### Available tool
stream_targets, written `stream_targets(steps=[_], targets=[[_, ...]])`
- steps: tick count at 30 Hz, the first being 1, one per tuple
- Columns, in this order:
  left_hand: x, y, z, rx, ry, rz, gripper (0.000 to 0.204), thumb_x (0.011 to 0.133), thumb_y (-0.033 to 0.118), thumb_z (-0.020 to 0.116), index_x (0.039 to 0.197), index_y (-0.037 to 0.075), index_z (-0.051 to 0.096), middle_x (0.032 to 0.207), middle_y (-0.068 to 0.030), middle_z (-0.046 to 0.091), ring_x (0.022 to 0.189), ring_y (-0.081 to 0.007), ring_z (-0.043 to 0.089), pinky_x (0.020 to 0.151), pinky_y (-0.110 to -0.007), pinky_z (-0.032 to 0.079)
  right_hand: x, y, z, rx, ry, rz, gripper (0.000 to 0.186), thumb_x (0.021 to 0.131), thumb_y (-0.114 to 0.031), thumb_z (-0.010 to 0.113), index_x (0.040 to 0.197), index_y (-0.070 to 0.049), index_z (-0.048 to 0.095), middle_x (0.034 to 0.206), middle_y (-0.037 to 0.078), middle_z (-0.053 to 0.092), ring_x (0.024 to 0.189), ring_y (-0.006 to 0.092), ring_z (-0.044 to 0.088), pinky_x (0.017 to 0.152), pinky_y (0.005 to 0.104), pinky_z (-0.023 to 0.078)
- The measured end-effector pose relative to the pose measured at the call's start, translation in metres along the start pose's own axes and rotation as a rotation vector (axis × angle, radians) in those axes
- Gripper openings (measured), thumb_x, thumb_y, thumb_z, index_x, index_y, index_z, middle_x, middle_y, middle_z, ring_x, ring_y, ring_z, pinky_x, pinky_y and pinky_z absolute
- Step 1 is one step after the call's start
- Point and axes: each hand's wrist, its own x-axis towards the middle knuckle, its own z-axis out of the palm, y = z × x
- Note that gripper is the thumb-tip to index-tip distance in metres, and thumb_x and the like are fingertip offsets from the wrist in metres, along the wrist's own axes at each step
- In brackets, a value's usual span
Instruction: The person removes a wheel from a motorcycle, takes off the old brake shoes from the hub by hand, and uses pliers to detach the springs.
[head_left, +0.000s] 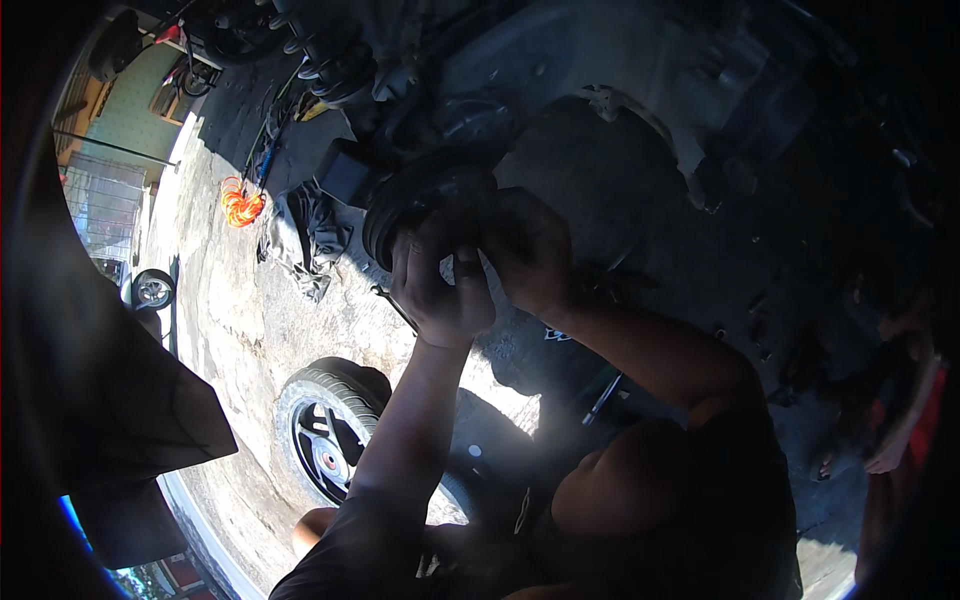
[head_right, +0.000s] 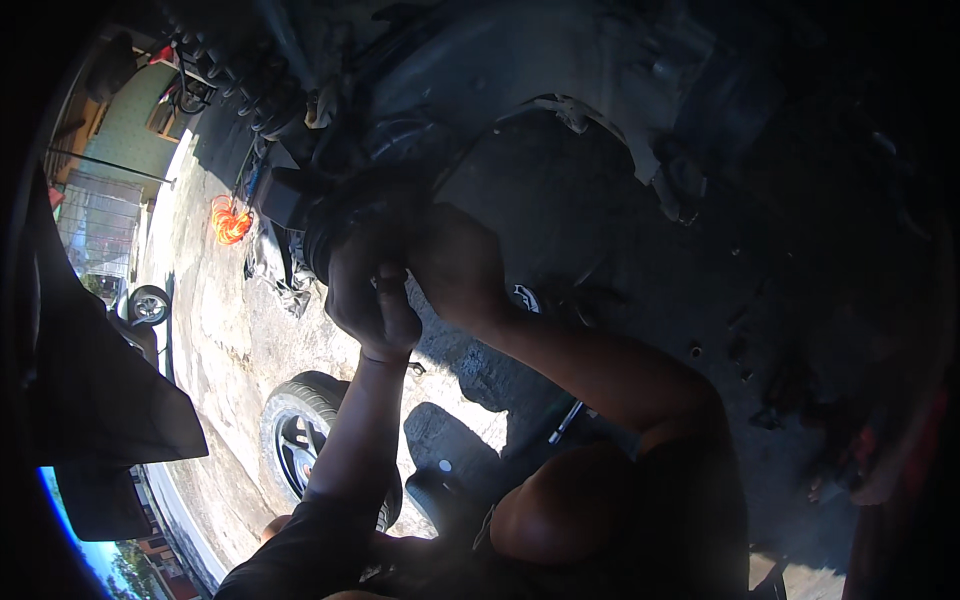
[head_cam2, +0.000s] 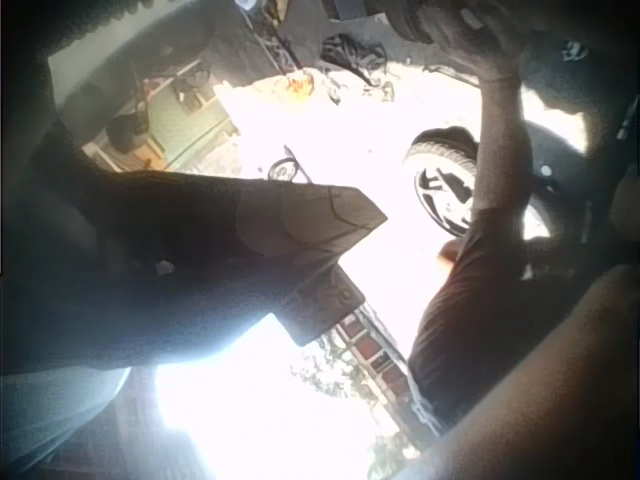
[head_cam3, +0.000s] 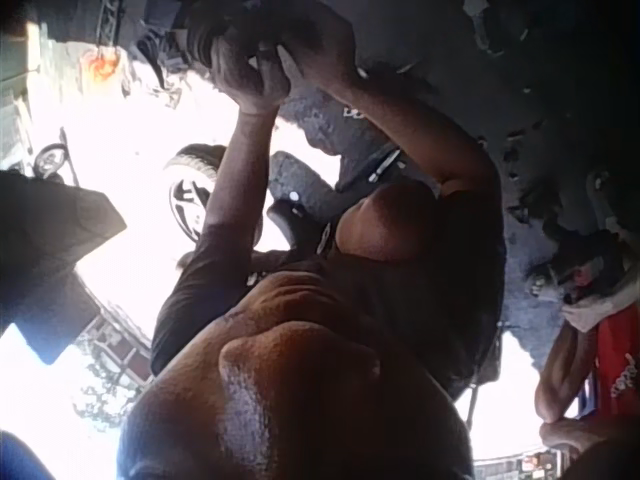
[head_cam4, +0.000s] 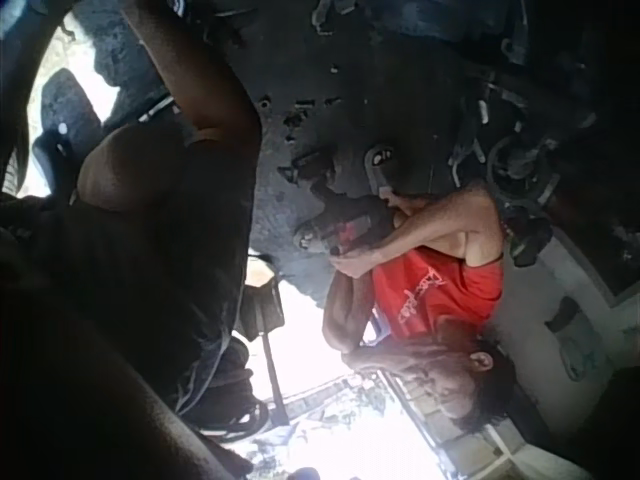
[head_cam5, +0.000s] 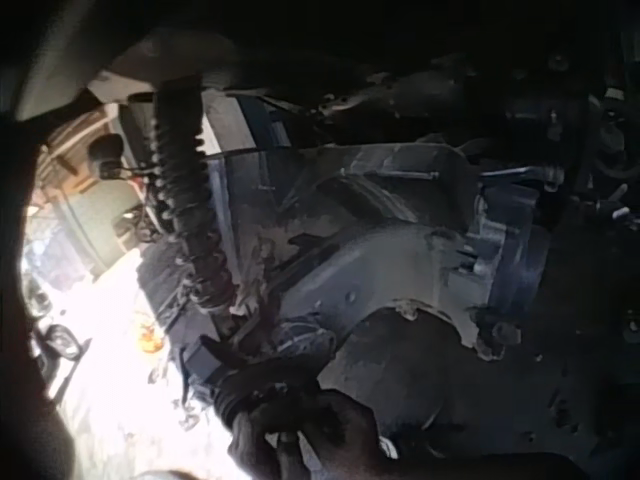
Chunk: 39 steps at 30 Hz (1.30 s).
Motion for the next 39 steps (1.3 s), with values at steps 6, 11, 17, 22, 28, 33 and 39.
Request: stream_targets(steps=[6, 11, 17, 22, 28, 33, 39], targets=[[0.004, 0.005, -0.007, -0.237, 0.026, -0.087, 0.023, 0.088, 0.008, 0.058, 0.108, 0.0, 0.066, 0.092, -0.0145, 0.069, 0.085, -0.0319, 0.068, 0.08, -0.038, 0.053, -0.007, -0.007, 0.011, -0.191, 0.057, 0.047, 0.009, 0.088, 0.002, 0.061, 0.097, 0.001, 0.065, 0.087, 0.006, 0.067, 0.077, 0.0092, 0.062, 0.068, 0.0243, 0.051], [0.015, 0.003, -0.015, -0.112, 0.091, 0.144, 0.021, 0.086, 0.008, 0.063, 0.105, 0.003, 0.067, 0.086, -0.0139, 0.067, 0.076, -0.0311, 0.068, 0.072, -0.039, 0.055, -0.007, -0.035, 0.008, 0.127, 0.073, 0.285, 0.009, 0.087, 0.005, 0.062, 0.093, -0.001, 0.064, 0.084, 0.002, 0.065, 0.072, 0.0063, 0.058, 0.062, 0.0236, 0.046], [0.03, 0.031, -0.014, 0.169, -0.133, -0.097, 0.023, 0.08, 0.014, 0.073, 0.101, 0.007, 0.068, 0.091, -0.016, 0.069, 0.077, -0.0407, 0.069, 0.067, -0.047, 0.056, 0.007, -0.043, -0.028, 0.171, 0.242, 0.183, 0.015, 0.089, 0.004, 0.064, 0.101, -0.004, 0.06, 0.087, -0.001, 0.063, 0.076, 0.0041, 0.056, 0.066, 0.0215, 0.045], [0.037, 0.031, -0.011, 0.203, -0.08, -0.1, 0.026, 0.078, 0.016, 0.075, 0.101, 0.009, 0.069, 0.092, -0.019, 0.071, 0.082, -0.0416, 0.069, 0.072, -0.049, 0.056, 0.0, -0.036, -0.043, 0.105, 0.169, 0.213, 0.017, 0.089, 0.002, 0.064, 0.105, -0.002, 0.061, 0.094, 0.004, 0.066, 0.084, 0.0086, 0.061, 0.074, 0.0253, 0.049], [0.042, 0.024, -0.013, 0.267, -0.163, -0.075, 0.025, 0.076, 0.013, 0.076, 0.099, 0.007, 0.069, 0.094, -0.0189, 0.071, 0.087, -0.0406, 0.069, 0.075, -0.049, 0.055, 0.016, -0.051, -0.043, -0.155, -0.048, 0.166, 0.027, 0.083, 0.002, 0.066, 0.109, -0.002, 0.062, 0.101, 0.011, 0.068, 0.09, 0.0201, 0.067, 0.083, 0.031, 0.053], [0.044, 0.034, -0.015, 0.138, -0.042, 0.069, 0.021, 0.076, 0.006, 0.076, 0.097, 0.006, 0.072, 0.093, -0.0134, 0.072, 0.092, -0.0306, 0.07, 0.075, -0.039, 0.055, 0.044, -0.048, -0.037, -0.585, -0.13, -0.415, 0.034, 0.077, -0.003, 0.07, 0.11, -0.005, 0.063, 0.105, 0.014, 0.068, 0.096, 0.0326, 0.067, 0.087, 0.0399, 0.054], [0.038, 0.039, -0.009, -0.04, 0.006, -0.061, 0.013, 0.079, 0.009, 0.074, 0.089, 0.005, 0.067, 0.081, -0.0129, 0.068, 0.074, -0.0334, 0.068, 0.064, -0.041, 0.054, 0.061, -0.035, -0.038, -0.496, -0.327, -0.31, 0.036, 0.081, -0.013, 0.068, 0.115, -0.005, 0.062, 0.115, 0.017, 0.064, 0.104, 0.0363, 0.064, 0.088, 0.043, 0.053]])
